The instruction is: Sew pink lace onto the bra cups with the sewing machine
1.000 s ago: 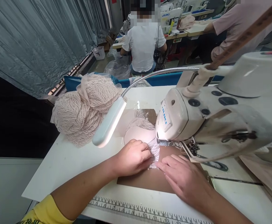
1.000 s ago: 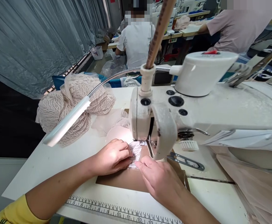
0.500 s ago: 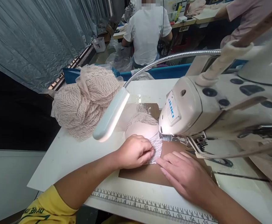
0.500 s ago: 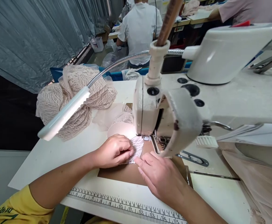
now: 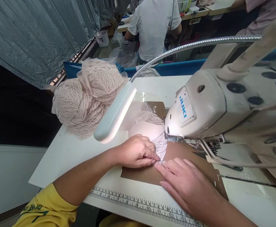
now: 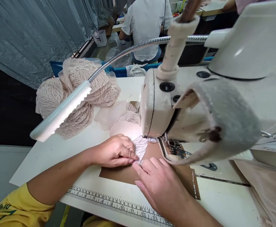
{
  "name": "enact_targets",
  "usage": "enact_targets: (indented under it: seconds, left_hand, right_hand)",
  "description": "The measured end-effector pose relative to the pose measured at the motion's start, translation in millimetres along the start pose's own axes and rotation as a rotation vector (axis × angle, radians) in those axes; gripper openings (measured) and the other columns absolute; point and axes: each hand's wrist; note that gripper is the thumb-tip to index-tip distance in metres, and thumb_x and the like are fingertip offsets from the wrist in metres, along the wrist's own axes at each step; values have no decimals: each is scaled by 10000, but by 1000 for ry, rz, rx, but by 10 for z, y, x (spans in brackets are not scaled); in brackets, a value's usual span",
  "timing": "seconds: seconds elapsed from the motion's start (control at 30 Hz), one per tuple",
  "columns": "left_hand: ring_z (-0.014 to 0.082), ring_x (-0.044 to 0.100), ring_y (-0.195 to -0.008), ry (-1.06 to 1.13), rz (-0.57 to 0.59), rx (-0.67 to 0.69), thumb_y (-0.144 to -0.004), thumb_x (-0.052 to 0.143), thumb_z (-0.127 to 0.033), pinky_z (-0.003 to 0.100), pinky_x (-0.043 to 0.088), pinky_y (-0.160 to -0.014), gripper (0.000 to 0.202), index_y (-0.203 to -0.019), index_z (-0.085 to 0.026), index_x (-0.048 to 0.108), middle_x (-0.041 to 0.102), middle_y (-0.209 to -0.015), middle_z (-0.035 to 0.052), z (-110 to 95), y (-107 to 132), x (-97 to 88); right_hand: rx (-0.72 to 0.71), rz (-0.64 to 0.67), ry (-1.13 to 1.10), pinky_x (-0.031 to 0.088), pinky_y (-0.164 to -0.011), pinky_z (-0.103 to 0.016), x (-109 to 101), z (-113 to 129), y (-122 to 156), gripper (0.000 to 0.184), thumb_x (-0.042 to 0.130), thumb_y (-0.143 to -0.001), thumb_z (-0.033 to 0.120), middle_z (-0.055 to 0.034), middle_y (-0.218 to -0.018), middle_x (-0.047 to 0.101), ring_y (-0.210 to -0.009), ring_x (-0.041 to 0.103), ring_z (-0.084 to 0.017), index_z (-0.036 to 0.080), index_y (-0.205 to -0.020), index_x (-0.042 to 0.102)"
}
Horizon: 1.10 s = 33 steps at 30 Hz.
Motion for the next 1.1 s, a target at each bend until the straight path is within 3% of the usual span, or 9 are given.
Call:
enact_targets:
  seconds: [0.4, 0.6, 0.77, 0.87, 1.0, 1.1]
  left_hand:
    - [173, 551, -825, -226, 49, 156, -929, 487, -318, 321, 374, -754, 252, -1053, -237, 691, 660, -884, 42, 54, 24, 4]
    - [165, 533, -808, -251, 93, 168, -922, 502, -305, 330, 361, -764, 249, -1088, -250, 679, 634, -847, 36, 28, 34, -9]
    - [172, 531, -797, -262, 90, 164, -920, 499, -322, 334, 377, -765, 250, -1075, -259, 686, 626, -830, 37, 12, 53, -2]
    - [172, 542, -823, -238, 36, 140, -921, 497, -343, 314, 413, -788, 273, -1082, -227, 684, 640, -920, 60, -6, 33, -1]
    - [200, 538, -954, -301, -110, 101, -945, 442, -298, 302, 446, -854, 350, -1198, -126, 611, 609, -1183, 118, -6, -58, 31]
    - [220, 537, -999, -410, -116, 85, -952, 415, -282, 334, 462, -861, 377, -1253, -105, 555, 562, -1291, 135, 10, -120, 67]
  right_hand:
    - [-8, -32, -87, 297, -631, -326, -32, -26, -28, 244, 467, -882, 169, -25, -750, 577, -675, 448, -174, 164, -1064, 630]
    - [36, -210, -151, 352, -667, -295, -28, -94, -3, 291, 420, -864, 34, -60, -798, 606, -739, 475, -172, 112, -1058, 621]
    - [42, -163, -55, 338, -644, -299, -9, -90, -20, 323, 404, -865, 47, -57, -779, 598, -702, 444, -177, 110, -1070, 646]
    - [39, -173, -21, 327, -640, -307, 10, -72, -18, 321, 399, -862, 54, -56, -752, 588, -696, 433, -186, 121, -1036, 659]
    - [91, -169, -78, 301, -611, -301, 44, -65, 4, 295, 408, -844, 44, -37, -735, 561, -675, 422, -174, 151, -972, 651]
    - [132, -152, -115, 285, -604, -302, 50, -67, 19, 277, 408, -843, 44, -25, -743, 549, -662, 419, -165, 172, -948, 630]
Point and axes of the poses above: each hand's wrist, its own y-axis away from the middle knuckle, its own x-axis out of the palm, z = x × y
